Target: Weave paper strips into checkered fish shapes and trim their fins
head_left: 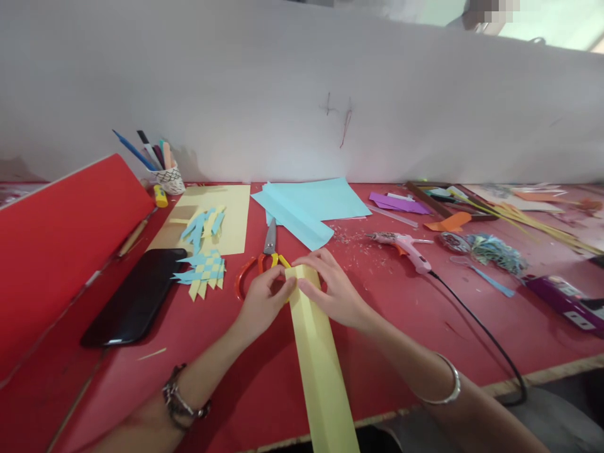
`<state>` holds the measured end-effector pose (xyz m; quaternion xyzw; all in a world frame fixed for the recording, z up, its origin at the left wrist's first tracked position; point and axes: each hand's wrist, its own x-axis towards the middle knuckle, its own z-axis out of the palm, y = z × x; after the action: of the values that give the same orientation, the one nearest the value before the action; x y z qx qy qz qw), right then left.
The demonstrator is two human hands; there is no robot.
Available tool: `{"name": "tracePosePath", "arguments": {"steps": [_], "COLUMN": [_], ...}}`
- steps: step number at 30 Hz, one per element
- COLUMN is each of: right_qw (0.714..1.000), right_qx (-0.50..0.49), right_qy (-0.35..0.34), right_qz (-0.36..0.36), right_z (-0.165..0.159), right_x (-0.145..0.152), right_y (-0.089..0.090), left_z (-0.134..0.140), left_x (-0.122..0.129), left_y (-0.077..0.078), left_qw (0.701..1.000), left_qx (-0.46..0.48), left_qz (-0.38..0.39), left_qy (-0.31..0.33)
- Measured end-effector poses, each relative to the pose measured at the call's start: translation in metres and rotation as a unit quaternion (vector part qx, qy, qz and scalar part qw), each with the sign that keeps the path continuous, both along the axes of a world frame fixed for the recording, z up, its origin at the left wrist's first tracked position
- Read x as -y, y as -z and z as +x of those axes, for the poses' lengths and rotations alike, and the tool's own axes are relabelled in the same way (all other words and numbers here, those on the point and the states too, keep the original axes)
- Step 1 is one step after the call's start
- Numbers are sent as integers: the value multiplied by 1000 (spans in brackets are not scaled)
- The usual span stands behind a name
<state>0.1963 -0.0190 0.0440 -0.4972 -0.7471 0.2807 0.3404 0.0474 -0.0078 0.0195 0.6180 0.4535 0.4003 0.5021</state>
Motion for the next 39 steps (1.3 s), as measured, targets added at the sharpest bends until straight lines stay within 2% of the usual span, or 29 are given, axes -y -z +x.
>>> {"name": "tracePosePath", "arguments": {"steps": [3,6,9,13,18,25,28,31,33,35,39], "right_qw": [999,994,984,968,958,956,971,990,987,984,979], "right_qx": [-41,-109,-176,-228,-232,-188,-145,-52,11,22,-87], "right_qy": [-3,-22,-12,34,97,95,88,125,158,175,180], "right_qz": [22,11,-38,-102,-140,-206,-169,-51,4,18,-37], "right_z": [1,2,3,6,14,18,15,11,10,12,21], "right_x": [-1,-4,-6,-9,-16,-23,-19,-12,-9,-10,-19], "right_y": [1,2,1,-3,-4,4,2,-2,-3,-2,1], "left_z": [1,1,0,0,-3,-5,-1,6,11,16,19], "left_x": [0,0,-1,-1,-3,-20,-25,-25,-21,-18,-16], "left_y": [-1,0,1,-1,-2,-4,-3,-7,-12,-18,-25], "left_qw": [1000,999,997,998,999,999,998,996,994,991,989], "left_qx": [0,30,53,41,22,-13,-38,-67,-84,-96,-102], "left_qz": [1,-24,-56,-49,-28,6,28,55,74,91,107], "left_qy": [3,4,-3,-22,-41,-35,-29,-23,-16,-9,5]}}
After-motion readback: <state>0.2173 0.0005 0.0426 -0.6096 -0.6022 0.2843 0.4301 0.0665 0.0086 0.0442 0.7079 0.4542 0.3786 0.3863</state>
